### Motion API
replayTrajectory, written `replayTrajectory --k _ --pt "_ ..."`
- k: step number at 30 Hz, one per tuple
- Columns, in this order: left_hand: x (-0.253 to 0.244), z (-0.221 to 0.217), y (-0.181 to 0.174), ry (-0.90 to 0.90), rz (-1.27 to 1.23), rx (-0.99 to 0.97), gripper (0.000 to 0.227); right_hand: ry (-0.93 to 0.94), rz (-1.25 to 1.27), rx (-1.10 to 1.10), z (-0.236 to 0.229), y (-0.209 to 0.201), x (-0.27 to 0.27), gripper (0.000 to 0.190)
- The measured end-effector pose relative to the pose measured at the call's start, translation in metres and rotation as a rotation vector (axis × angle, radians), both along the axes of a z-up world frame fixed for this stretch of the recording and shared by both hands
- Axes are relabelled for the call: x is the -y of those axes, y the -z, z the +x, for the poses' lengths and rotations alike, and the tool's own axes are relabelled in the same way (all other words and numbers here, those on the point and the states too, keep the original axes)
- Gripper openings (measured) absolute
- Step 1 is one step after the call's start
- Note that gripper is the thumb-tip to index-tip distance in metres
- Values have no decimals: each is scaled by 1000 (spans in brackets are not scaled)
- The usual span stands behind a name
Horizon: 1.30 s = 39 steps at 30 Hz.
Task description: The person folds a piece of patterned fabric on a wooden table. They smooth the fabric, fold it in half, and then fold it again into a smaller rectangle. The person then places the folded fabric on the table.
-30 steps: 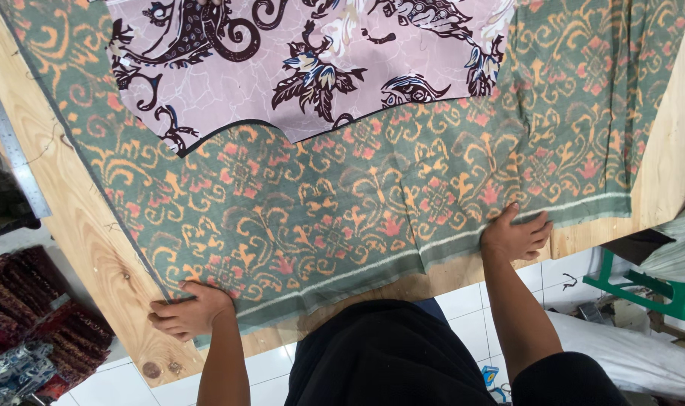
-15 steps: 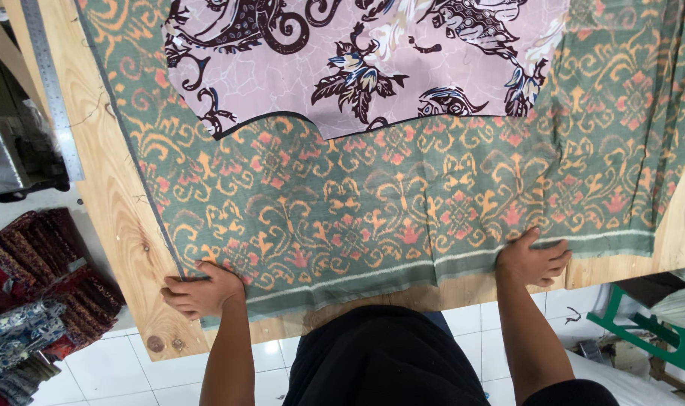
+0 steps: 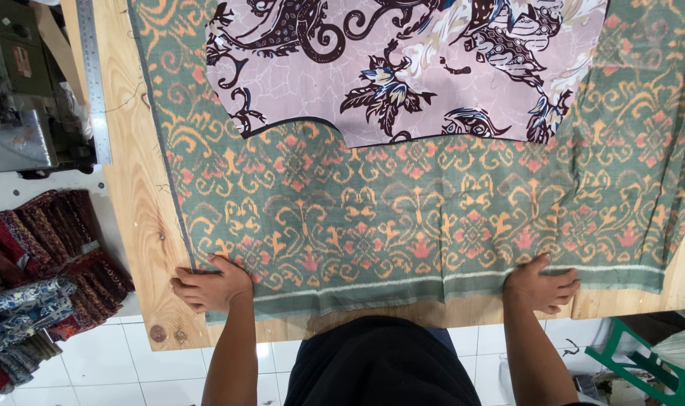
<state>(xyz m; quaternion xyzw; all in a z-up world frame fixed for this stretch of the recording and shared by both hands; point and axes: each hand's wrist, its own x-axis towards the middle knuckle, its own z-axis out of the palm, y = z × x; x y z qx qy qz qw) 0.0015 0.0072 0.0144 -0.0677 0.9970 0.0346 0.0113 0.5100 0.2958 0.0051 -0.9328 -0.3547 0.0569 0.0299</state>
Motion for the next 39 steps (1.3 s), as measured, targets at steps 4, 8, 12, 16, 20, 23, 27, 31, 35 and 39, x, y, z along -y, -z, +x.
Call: replayTrajectory --k 4,8,12,16,20,23,27,31,35,39 --pt "-1 -1 -1 -16 5 6 71 -5 -2 9 -2 -1 -1 79" --pt "-1 -1 0 -8 14 -17 71 -9 7 14 -3 0 0 78" --pt "-1 -1 1 -6 33 -20 72 -19 24 31 -2 2 1 77" --pt "-2 -2 -1 -20 36 8 72 2 9 44 -3 1 -3 77" --pt "-3 -3 -3 -39 18 38 74 11 -3 26 -7 -2 -3 76" --pt "-3 -3 -4 -60 15 57 75 8 -13 11 -10 -7 -3 76" --pt "-3 -3 -4 -35 16 41 76 -7 -18 10 -15 -11 -3 77" --pt "-4 -3 -4 -56 18 52 77 -1 -17 9 -15 -11 -3 77" --pt "-5 -3 -5 -53 19 47 77 -3 -22 11 -13 -9 -3 77" --pt "-5 -3 -5 -55 23 49 77 -9 -26 14 -10 -8 -3 78"
